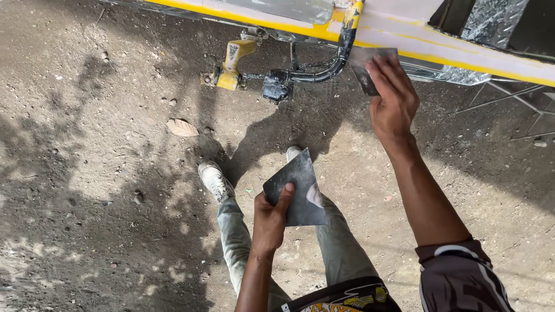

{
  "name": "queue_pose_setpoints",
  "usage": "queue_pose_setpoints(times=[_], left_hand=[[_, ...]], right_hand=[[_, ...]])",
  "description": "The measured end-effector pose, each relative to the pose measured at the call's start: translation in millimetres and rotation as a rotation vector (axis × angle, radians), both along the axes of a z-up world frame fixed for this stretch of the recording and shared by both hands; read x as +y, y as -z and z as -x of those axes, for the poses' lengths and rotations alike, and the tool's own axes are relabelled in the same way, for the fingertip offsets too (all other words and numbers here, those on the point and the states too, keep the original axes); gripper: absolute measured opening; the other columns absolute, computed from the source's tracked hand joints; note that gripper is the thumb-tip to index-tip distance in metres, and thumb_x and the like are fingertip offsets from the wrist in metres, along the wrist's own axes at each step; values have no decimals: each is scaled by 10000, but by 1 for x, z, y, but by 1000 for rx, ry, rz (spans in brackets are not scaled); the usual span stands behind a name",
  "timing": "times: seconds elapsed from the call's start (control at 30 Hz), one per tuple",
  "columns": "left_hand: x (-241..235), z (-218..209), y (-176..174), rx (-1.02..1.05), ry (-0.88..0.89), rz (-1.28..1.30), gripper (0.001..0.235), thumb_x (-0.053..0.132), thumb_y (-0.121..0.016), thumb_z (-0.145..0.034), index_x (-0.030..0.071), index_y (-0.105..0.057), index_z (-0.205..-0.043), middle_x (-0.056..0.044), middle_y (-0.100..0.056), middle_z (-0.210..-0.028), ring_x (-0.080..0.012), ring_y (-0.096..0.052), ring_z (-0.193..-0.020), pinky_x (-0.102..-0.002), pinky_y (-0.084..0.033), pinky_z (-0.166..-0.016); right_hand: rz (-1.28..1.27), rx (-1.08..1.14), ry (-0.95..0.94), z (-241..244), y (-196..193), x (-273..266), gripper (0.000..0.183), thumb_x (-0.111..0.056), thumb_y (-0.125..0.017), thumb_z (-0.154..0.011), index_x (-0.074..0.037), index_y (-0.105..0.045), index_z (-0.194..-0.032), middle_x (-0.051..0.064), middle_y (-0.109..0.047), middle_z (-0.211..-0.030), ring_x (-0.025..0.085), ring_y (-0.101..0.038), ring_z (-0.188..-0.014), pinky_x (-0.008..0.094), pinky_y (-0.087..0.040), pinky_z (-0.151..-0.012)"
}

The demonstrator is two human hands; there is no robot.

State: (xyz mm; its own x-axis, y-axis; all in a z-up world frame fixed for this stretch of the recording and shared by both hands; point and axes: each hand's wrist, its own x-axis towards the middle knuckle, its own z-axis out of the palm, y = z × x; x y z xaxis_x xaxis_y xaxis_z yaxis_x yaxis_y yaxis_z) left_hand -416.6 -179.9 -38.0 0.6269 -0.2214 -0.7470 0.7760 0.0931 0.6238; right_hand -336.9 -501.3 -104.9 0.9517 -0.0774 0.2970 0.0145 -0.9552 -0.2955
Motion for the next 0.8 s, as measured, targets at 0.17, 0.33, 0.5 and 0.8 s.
queue_pose_setpoints(times=[0.17, 0.33, 0.5, 0.8], left_hand=[[18, 19, 13, 65, 1, 35, 360, 351, -668, -987, 2, -743, -936, -18, -717, -732, -65, -598, -572, -265, -494, -517], [27, 25, 23, 76, -4, 25, 365, 359, -657, -985, 6, -735, -932, -45, -730, -719, -82, -636, -547, -275, -537, -511], [36, 25, 26, 120, 29, -22, 370, 357, -659, -988, 1, -729, -919, -51, -713, -692, -90, -574, -498, -281, -474, -462], [44, 19, 17, 89, 30, -45, 369, 363, -671, -980, 3, -737, -927, -25, -729, -736, -64, -602, -569, -265, -493, -516]], right_hand=[[-28, -66, 38, -31, 43, 0, 480, 172, -604, -940, -56, -746, -1338, 151, -699, -1390, 370, -599, -1373, 451, -535, -1168], [88, -138, 85, -40, 74, -2, 383, 109, -669, -1008, -109, -779, -1303, 86, -725, -1366, 322, -611, -1353, 451, -546, -1146], [162, -164, 49, -40, 66, -2, 355, 79, -652, -1010, -115, -792, -1272, 48, -756, -1321, 275, -658, -1281, 403, -603, -1072], [209, -72, -90, -44, 38, -6, 408, 120, -641, -926, -74, -794, -1251, 60, -746, -1336, 273, -653, -1229, 375, -613, -956]])
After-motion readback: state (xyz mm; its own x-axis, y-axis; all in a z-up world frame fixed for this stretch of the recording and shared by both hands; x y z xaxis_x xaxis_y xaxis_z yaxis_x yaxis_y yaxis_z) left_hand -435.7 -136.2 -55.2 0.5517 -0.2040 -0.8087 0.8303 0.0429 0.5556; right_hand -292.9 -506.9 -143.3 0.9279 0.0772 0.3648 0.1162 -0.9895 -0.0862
